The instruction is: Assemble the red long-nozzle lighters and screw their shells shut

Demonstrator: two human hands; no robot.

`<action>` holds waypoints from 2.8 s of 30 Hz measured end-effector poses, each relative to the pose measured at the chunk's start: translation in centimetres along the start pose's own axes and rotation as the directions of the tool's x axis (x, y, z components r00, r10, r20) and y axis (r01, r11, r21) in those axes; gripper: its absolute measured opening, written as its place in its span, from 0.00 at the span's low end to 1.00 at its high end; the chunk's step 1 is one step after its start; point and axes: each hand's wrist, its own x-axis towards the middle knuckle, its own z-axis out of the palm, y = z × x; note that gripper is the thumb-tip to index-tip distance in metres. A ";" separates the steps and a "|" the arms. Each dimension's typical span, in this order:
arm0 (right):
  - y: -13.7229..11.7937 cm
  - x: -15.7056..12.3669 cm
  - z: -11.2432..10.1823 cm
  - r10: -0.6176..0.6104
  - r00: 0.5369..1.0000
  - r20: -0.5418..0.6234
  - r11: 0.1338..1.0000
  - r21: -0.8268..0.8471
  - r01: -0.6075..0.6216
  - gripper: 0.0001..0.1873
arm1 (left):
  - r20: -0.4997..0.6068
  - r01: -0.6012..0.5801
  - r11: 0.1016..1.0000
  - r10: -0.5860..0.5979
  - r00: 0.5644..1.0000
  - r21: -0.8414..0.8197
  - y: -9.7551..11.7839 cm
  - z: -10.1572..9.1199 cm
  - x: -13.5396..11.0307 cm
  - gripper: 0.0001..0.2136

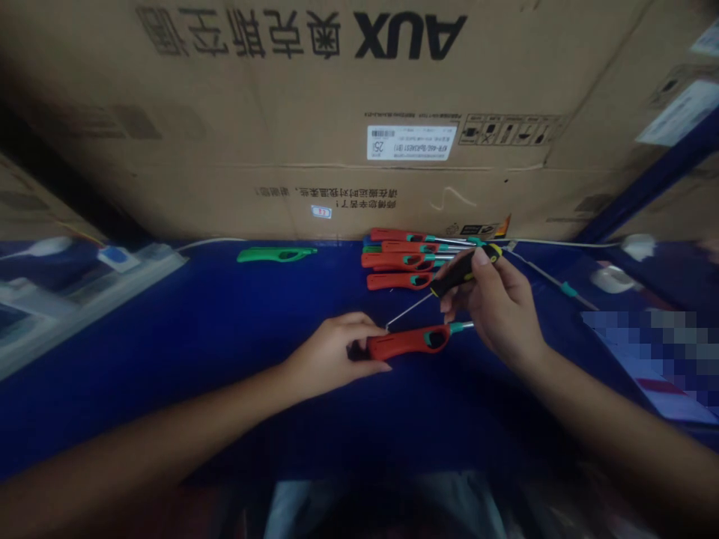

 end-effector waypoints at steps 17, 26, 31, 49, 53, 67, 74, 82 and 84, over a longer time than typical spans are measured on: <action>1.2 -0.5 1.0 0.204 0.979 -0.016 0.967 0.158 -0.199 0.20 | -0.190 0.020 0.972 -0.066 0.980 -0.233 2.1 -0.7 -0.7 0.05; 1.2 -0.5 0.9 0.204 0.979 -0.002 0.974 0.098 -0.203 0.19 | -0.195 0.017 0.978 -0.058 0.979 -0.208 2.3 -0.9 -0.7 0.04; 1.3 -0.3 0.9 0.245 0.970 0.001 0.960 0.139 -0.243 0.22 | -0.185 0.009 0.979 -0.048 0.982 -0.202 2.2 -0.8 -0.6 0.04; 1.4 -0.3 0.8 0.241 0.969 0.055 0.965 0.088 -0.246 0.23 | -0.142 0.027 0.985 -0.051 0.989 -0.168 1.9 -0.6 -0.7 0.04; 1.3 -0.4 0.9 0.230 0.971 0.057 0.969 0.075 -0.234 0.24 | -0.137 0.031 0.985 -0.055 0.989 -0.172 1.9 -0.7 -0.8 0.04; 1.0 -0.4 1.2 0.300 0.954 0.029 0.920 0.256 -0.297 0.18 | -0.141 0.009 0.986 -0.034 0.989 -0.169 1.8 -0.6 -0.8 0.04; 1.0 -0.5 1.0 0.228 0.974 0.004 0.955 0.193 -0.224 0.18 | -0.120 0.011 0.986 -0.031 0.992 -0.168 1.7 -0.5 -0.7 0.04; 0.9 -0.6 1.0 0.166 0.986 0.015 0.970 0.177 -0.166 0.18 | -0.122 0.013 0.986 -0.034 0.992 -0.168 1.8 -0.6 -0.9 0.03; 0.9 -0.6 1.0 0.184 0.983 0.015 0.965 0.185 -0.184 0.18 | -0.125 -0.001 0.985 -0.021 0.992 -0.173 1.9 -0.6 -1.0 0.03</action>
